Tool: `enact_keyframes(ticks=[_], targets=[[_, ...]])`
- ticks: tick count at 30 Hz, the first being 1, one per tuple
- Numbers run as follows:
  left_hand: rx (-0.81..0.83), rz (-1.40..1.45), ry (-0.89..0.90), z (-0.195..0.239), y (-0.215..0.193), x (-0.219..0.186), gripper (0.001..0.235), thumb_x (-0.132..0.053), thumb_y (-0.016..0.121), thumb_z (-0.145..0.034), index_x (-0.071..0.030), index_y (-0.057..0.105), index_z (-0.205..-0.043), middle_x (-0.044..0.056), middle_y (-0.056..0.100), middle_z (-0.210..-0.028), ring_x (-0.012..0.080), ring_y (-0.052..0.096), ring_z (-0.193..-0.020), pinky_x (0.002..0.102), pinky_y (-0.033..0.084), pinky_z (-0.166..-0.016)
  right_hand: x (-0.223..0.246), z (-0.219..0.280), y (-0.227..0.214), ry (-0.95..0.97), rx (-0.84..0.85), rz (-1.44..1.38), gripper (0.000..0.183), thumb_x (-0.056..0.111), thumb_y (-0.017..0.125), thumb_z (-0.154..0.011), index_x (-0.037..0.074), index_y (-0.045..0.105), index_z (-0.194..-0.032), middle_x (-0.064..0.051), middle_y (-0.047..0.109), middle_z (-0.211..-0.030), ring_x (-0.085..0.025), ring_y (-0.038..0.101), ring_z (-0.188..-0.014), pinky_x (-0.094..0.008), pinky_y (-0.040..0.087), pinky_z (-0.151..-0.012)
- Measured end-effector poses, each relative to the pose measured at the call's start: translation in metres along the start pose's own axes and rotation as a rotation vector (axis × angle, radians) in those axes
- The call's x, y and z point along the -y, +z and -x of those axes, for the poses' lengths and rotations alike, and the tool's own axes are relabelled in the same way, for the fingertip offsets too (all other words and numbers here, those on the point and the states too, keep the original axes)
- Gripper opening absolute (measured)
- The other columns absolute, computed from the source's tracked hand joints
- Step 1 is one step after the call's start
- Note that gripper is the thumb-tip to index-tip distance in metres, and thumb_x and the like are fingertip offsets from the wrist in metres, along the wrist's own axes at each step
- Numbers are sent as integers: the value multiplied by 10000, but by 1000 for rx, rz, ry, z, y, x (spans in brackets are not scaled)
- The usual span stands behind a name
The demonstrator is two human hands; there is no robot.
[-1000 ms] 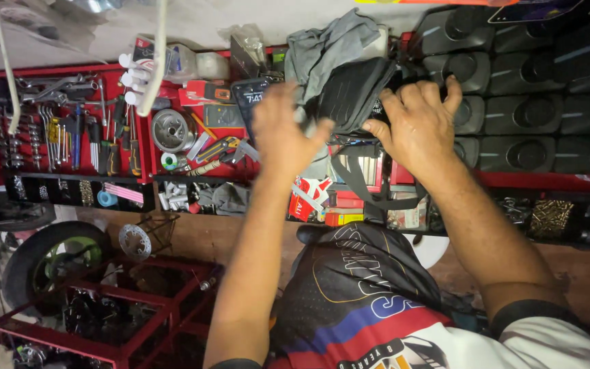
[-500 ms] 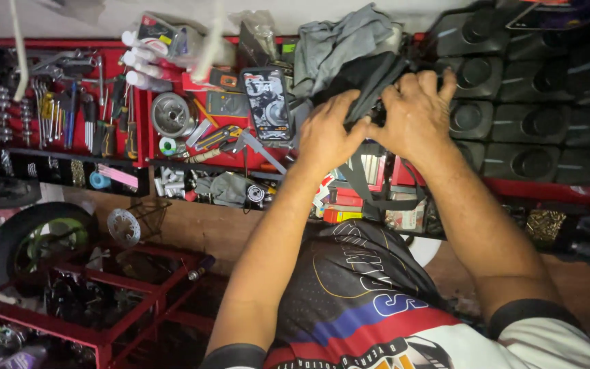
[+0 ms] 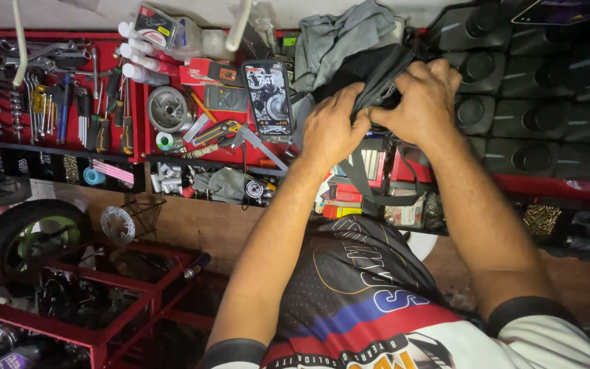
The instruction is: Scraping gasket residue from an engine block and cleaning the surface
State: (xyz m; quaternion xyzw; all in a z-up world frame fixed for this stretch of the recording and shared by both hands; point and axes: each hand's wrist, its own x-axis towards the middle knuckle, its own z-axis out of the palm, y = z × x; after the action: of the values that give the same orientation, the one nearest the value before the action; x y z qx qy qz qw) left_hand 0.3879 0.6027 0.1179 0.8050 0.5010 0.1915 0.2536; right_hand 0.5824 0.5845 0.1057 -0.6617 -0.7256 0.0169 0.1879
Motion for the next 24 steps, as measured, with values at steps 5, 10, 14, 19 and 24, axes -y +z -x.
enact_keyframes(ticks=[5,10,14,19,24], targets=[[-7,43,-42,5,1,-1,492,-313,609,-885,-138,545,-1340,99,715,-1288,382,699,-1080,495,540,-908,11,10,-12,-156,-4,109,593,664,705,-954,73,660,-958,-115,677,-986,-371,584,-1040,-587,374,-1053],[60,133,-98,13,-17,-11,512,-332,617,-906,-168,484,-1372,89,665,-1351,372,660,-1180,514,527,-932,5,13,-8,-269,-46,59,418,470,749,-932,79,680,-1061,-129,680,-1121,-366,588,-1102,-596,390,-1075],[180,27,-157,45,-44,0,586,-503,582,-963,-189,473,-1445,115,605,-1378,391,658,-1187,580,540,-895,-1,15,-7,-260,-44,81,377,437,743,-877,83,694,-995,-116,664,-1051,-365,603,-1111,-585,406,-1085],[-95,-274,-239,114,-24,79,459,-321,607,-937,-139,596,-1359,101,707,-1164,351,728,-942,506,582,-749,-1,18,-5,-274,-28,99,387,460,736,-891,79,689,-938,-126,651,-1015,-353,607,-1111,-575,402,-1097],[-15,-299,-339,124,-25,108,595,-335,620,-889,-176,503,-1451,115,675,-1181,398,701,-964,552,550,-759,-3,17,-1,-276,-51,96,377,455,752,-904,84,686,-912,-119,619,-992,-349,613,-1115,-560,399,-1099]])
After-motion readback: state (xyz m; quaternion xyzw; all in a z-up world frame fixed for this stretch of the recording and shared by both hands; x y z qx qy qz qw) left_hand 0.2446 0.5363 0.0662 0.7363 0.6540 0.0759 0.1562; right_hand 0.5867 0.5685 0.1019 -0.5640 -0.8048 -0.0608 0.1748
